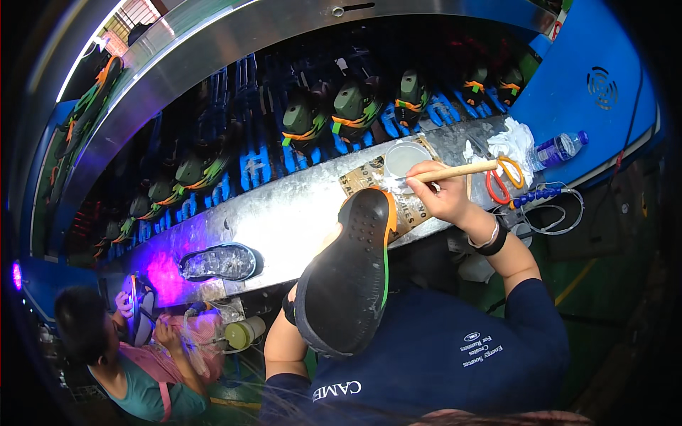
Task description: Applying adhesive to the edges of shoe soles and placing them on a conveyor belt.
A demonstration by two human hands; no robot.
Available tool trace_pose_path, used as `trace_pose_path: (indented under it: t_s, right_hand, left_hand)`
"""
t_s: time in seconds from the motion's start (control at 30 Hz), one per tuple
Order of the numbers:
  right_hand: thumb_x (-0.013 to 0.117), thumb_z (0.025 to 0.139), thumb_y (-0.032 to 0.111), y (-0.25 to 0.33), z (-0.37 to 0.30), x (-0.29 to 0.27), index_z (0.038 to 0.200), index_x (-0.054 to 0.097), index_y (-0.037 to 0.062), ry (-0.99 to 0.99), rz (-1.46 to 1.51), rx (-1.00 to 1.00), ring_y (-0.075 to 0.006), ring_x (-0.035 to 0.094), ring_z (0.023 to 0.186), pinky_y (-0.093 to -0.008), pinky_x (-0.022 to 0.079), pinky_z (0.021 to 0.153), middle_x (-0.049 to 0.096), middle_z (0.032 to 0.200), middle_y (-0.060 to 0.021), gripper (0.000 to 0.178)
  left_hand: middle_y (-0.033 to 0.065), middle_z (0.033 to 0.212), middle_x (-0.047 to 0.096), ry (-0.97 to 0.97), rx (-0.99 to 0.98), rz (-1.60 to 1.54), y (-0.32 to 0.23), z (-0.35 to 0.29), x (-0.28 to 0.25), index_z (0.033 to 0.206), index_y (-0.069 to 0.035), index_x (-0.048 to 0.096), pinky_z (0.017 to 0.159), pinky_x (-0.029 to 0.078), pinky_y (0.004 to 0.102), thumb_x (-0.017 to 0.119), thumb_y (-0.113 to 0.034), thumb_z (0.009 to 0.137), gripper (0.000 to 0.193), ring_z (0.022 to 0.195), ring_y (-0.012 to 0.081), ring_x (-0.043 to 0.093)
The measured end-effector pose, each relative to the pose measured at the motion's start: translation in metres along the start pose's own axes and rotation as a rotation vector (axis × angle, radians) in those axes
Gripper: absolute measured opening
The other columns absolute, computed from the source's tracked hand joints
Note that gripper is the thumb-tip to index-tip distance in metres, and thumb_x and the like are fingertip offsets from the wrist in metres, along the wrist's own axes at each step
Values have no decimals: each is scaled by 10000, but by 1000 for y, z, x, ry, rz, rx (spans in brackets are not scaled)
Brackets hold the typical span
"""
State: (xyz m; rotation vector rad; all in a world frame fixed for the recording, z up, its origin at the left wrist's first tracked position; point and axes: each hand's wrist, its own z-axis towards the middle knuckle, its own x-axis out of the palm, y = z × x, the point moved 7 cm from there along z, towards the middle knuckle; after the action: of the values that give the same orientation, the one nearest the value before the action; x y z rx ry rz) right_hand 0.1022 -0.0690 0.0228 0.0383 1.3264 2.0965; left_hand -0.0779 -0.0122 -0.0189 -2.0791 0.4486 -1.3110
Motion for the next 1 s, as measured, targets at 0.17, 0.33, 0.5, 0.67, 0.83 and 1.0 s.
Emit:
trace_pose_path:
  t_s: [0.17, 0.33, 0.5, 0.67, 0.83, 1.0]
  right_hand:
    - [574, 745, -6, 12, 4, 4, 823, 562, -9, 26, -81, -151, -100, 501, 592, -212, 386, 508, 560, 730, -75, 79]
    - [574, 737, -16, 2, 0, 11, 810, 553, -17, 118, -87, -7, -125, 509, 582, -231, 395, 509, 557, 715, -77, 76]
    - [577, 730, -19, 18, 6, 14, 795, 548, -17, 37, -79, -241, -143, 528, 560, -233, 405, 485, 565, 692, -83, 72]
    - [589, 714, -21, 29, 11, 20, 783, 547, -17, 61, -110, -325, -172, 559, 572, -251, 430, 495, 580, 692, -104, 81]
    - [592, 712, -17, 31, 11, 21, 762, 543, -17, 64, -147, -381, -185, 563, 562, -254, 439, 498, 580, 686, -110, 69]
    - [601, 698, -13, 28, 5, 17, 721, 552, 0, 8, -213, -383, -158, 526, 491, -246, 403, 426, 568, 677, -75, 55]
  left_hand:
    - [164, 881, 556, 1, 3, -1, -2, 1, 1, 1103, 20, 448, 607, 501, 292, 350, -457, 863, 543, 711, 206, 582]
    - [155, 877, 559, 0, 0, -9, -3, 1, 1, 1098, 16, 454, 609, 499, 286, 349, -452, 866, 532, 710, 198, 580]
    - [145, 873, 563, 2, -8, -16, -3, -2, 1, 1092, 12, 459, 611, 497, 280, 347, -446, 869, 521, 708, 190, 579]
    - [136, 869, 566, 6, -14, -34, -3, -2, 1, 1086, 8, 465, 613, 495, 274, 346, -440, 872, 511, 707, 182, 578]
    - [127, 864, 569, 9, -9, -59, -4, -2, 0, 1081, 3, 470, 614, 493, 268, 345, -435, 876, 500, 706, 173, 576]
    - [118, 860, 572, 12, -5, -69, -4, 0, -4, 1075, -1, 476, 616, 491, 262, 343, -429, 879, 490, 704, 165, 575]
